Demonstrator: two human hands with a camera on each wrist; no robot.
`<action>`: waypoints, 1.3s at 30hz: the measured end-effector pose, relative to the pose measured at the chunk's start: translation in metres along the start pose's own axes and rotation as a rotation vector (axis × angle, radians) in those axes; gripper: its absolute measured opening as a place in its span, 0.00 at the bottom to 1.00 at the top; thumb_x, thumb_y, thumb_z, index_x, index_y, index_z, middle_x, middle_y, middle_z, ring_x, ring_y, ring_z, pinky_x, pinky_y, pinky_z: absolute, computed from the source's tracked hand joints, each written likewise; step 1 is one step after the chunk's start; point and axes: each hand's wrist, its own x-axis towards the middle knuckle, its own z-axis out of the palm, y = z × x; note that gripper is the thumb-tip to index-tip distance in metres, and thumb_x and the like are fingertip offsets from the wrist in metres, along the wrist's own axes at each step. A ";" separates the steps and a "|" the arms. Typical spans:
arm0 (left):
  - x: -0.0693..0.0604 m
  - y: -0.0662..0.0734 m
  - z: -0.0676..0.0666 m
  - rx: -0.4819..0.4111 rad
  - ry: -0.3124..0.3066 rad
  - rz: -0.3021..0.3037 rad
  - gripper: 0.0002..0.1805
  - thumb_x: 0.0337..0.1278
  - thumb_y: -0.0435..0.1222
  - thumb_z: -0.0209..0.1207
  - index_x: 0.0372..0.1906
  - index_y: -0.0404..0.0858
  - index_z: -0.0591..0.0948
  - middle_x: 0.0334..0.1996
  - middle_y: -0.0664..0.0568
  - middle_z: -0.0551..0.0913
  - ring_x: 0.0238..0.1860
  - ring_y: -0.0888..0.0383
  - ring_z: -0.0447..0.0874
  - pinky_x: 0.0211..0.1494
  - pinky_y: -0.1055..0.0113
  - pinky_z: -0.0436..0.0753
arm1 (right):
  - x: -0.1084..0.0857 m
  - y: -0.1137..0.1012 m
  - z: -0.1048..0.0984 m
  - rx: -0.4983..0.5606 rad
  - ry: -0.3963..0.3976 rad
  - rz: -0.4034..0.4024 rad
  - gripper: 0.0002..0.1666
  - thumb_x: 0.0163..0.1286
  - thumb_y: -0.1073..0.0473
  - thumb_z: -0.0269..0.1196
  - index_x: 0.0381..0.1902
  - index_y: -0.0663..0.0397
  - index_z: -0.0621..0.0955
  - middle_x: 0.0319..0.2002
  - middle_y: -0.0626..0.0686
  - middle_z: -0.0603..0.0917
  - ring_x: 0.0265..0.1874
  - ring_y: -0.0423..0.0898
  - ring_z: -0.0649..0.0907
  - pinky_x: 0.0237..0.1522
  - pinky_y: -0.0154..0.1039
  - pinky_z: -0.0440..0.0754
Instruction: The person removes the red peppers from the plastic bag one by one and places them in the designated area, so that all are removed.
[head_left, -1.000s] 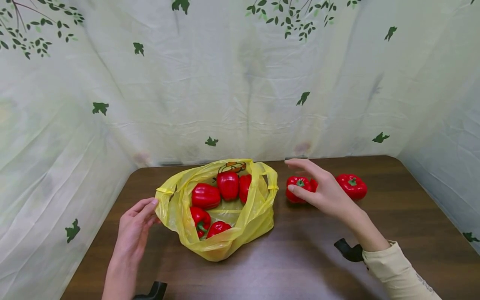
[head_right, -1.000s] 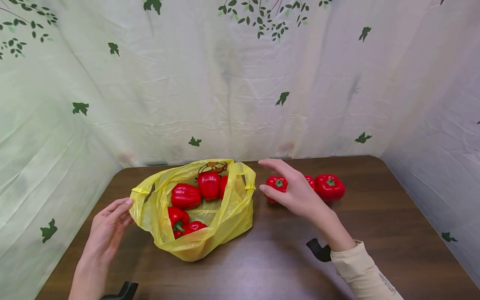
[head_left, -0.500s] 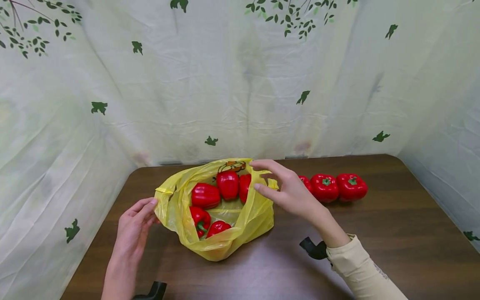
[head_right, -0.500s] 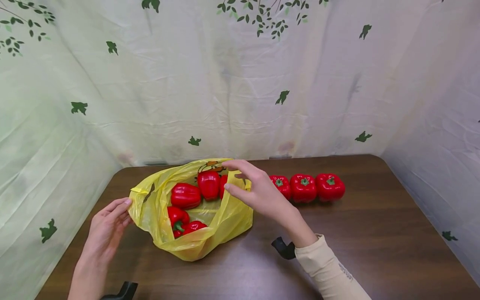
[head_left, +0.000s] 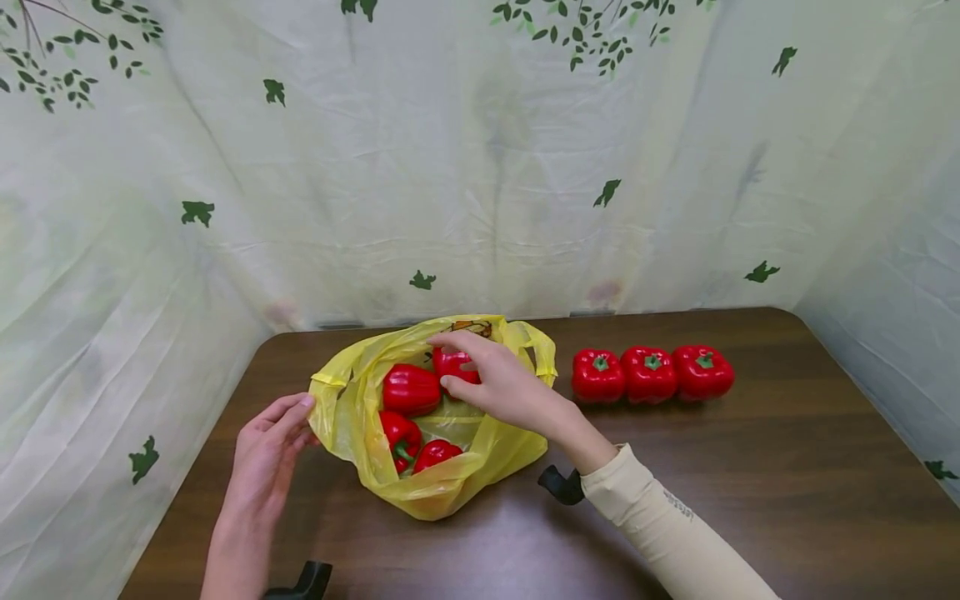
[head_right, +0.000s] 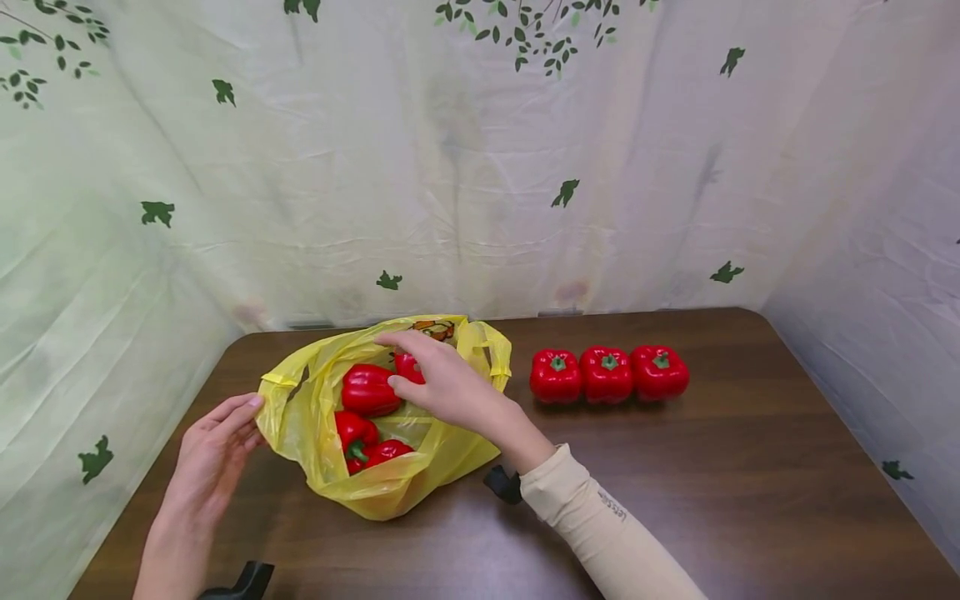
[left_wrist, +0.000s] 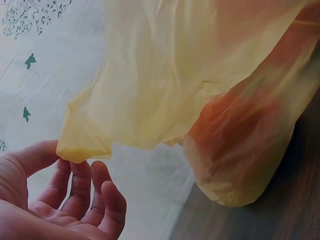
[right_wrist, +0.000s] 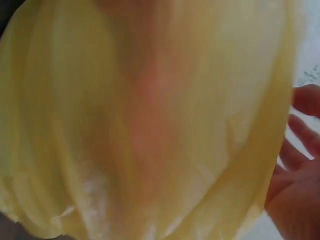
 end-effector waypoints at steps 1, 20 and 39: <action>0.000 0.000 0.000 -0.004 -0.002 0.001 0.08 0.64 0.39 0.63 0.41 0.40 0.86 0.36 0.55 0.86 0.31 0.60 0.82 0.37 0.69 0.82 | 0.000 0.002 0.002 -0.027 -0.018 0.011 0.29 0.69 0.60 0.64 0.66 0.49 0.72 0.62 0.47 0.75 0.62 0.41 0.73 0.62 0.40 0.71; 0.000 -0.001 0.000 -0.038 0.000 0.026 0.05 0.64 0.36 0.64 0.39 0.39 0.87 0.33 0.54 0.86 0.29 0.60 0.81 0.35 0.69 0.81 | -0.020 0.042 -0.003 -0.210 -0.090 0.187 0.33 0.64 0.65 0.67 0.66 0.55 0.72 0.63 0.52 0.74 0.64 0.48 0.71 0.65 0.44 0.68; 0.002 -0.004 0.001 0.003 0.019 0.009 0.05 0.63 0.37 0.65 0.39 0.40 0.87 0.33 0.55 0.85 0.29 0.60 0.81 0.34 0.70 0.80 | -0.024 0.073 0.008 -0.254 -0.029 0.268 0.37 0.59 0.58 0.74 0.65 0.49 0.73 0.63 0.50 0.74 0.59 0.53 0.73 0.61 0.47 0.71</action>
